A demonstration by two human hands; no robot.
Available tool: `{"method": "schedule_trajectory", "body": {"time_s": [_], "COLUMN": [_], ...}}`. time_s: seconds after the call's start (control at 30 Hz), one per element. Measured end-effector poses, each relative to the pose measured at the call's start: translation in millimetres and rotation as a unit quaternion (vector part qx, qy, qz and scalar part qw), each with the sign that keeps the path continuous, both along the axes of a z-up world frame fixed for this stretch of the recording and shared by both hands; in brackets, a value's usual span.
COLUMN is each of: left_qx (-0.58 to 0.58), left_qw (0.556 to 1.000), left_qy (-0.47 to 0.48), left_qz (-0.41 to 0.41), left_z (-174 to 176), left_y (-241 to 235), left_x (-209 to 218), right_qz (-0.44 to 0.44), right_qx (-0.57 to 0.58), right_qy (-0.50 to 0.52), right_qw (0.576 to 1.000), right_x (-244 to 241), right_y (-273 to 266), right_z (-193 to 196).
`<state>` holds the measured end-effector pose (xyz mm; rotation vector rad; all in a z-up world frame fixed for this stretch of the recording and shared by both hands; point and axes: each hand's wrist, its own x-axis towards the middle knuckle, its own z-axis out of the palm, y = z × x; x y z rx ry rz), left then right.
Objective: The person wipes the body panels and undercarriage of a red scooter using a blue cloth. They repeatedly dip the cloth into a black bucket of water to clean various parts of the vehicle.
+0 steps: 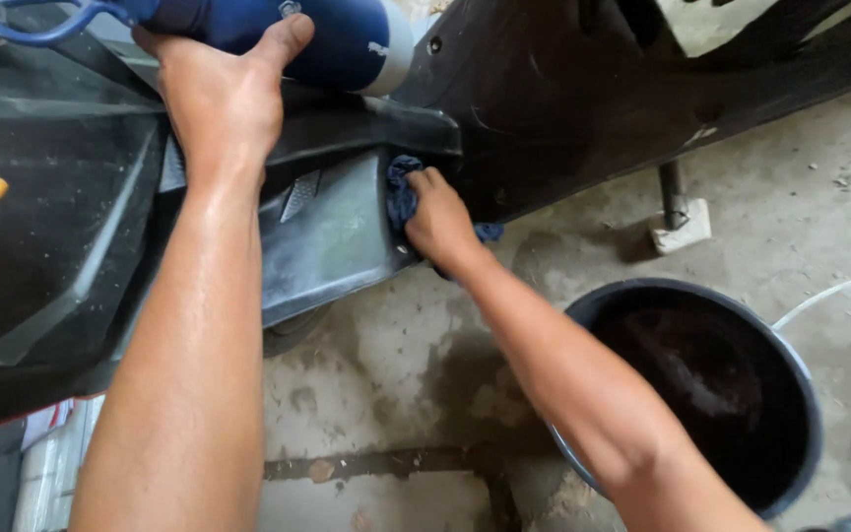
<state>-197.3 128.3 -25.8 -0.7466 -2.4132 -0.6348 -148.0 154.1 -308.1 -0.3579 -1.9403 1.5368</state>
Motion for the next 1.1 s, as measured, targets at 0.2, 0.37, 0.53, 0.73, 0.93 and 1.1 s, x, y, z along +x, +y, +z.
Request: {"method": "schedule_trajectory", "body": {"time_s": [0.2,0.37,0.53,0.73,0.93,1.1], "left_qx": [-0.015,-0.022,-0.021,-0.042,-0.06,-0.083], "left_qw": [1.0,0.999,0.999,0.996,0.994,0.988], "left_qy": [-0.02,-0.023,-0.029,-0.054,-0.056,-0.061], "left_qz": [0.004,-0.009,-0.038,-0.053,-0.078,-0.114], "left_z": [-4,7,15,3,14,16], "left_y": [-30,-49,-54,-67,-55,-20], "left_x": [-1,-7,-12,1,14,24], "right_qz": [-0.018,-0.078,-0.137,-0.065,-0.094,0.022], "right_qx": [0.168,0.348,0.371,0.311,0.252,0.23], "right_qy": [0.155,0.184,0.159,0.093,0.073,0.06], "right_qw": [0.973,0.916,0.905,0.944,0.96,0.971], "right_x": [47,39,24,25,28,52], "right_y": [-11,-16,-29,-31,-48,-25], "right_z": [76,134,140,137,141,170]}}
